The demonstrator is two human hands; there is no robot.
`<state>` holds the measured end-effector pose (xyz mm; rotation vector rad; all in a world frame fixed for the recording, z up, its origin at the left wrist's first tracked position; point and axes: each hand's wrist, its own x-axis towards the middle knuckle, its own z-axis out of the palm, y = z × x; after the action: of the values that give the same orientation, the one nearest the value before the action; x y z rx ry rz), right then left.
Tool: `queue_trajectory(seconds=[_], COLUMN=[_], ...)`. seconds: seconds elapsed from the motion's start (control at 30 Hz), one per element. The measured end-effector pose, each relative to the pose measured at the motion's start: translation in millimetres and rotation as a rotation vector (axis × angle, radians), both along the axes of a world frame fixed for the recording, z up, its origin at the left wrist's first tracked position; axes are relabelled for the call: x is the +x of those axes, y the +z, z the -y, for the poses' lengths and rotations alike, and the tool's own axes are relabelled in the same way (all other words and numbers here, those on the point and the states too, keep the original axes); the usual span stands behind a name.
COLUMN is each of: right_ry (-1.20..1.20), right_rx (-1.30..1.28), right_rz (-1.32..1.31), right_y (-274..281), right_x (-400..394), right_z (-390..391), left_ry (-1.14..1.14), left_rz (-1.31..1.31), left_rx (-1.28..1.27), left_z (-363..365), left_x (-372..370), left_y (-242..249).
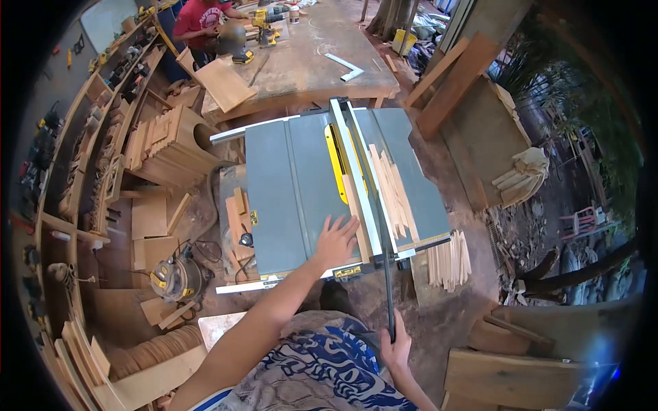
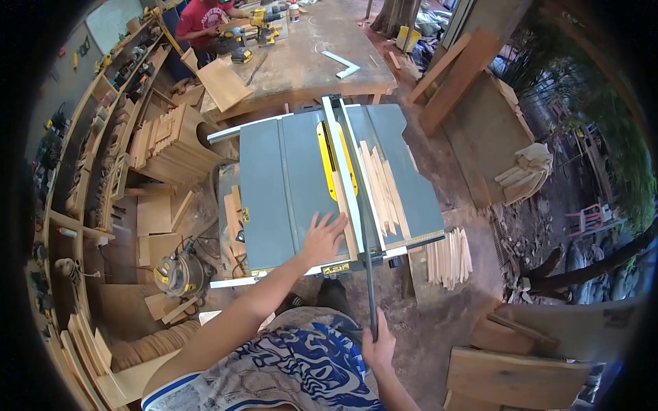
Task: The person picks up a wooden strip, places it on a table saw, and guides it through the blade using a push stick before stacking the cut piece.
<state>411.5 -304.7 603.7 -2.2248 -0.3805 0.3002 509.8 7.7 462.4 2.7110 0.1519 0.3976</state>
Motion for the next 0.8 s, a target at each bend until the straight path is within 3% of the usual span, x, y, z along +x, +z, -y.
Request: queue_trajectory(seconds=[0.07, 0.13, 0.23, 0.47, 0.8], right_ry=[0.028, 0.207, 0.23, 0.216, 0.177], right_rx=[-0.021, -0.16, -0.28, -0.477, -0.394], right_rz=[-0.081, -0.015, -0.122, -0.153, -0.104], right_y=[26.5, 41.2, 54.9, 35.4, 18.5], right_x=[-14.1, -25.8, -31.1, -16.6, 26.7], right_z=[13.3, 25.7, 30.2, -1.2, -59.8], left_ry=[0.019, 0.004, -0.004, -0.017, -0.015], left_rz=[0.038, 0.013, -0.02, -0.172, -0.117], left_rx=[0.061, 0.083, 0.134, 0.167, 0.196], left_z=[-11.2, -23.4, -35.7, -51.6, -82.0], left_x=[11.8, 20.5, 33.7, 48.0, 78.1], left_y=[-7.1, -5.9, -5.0, 3.5, -1.7])
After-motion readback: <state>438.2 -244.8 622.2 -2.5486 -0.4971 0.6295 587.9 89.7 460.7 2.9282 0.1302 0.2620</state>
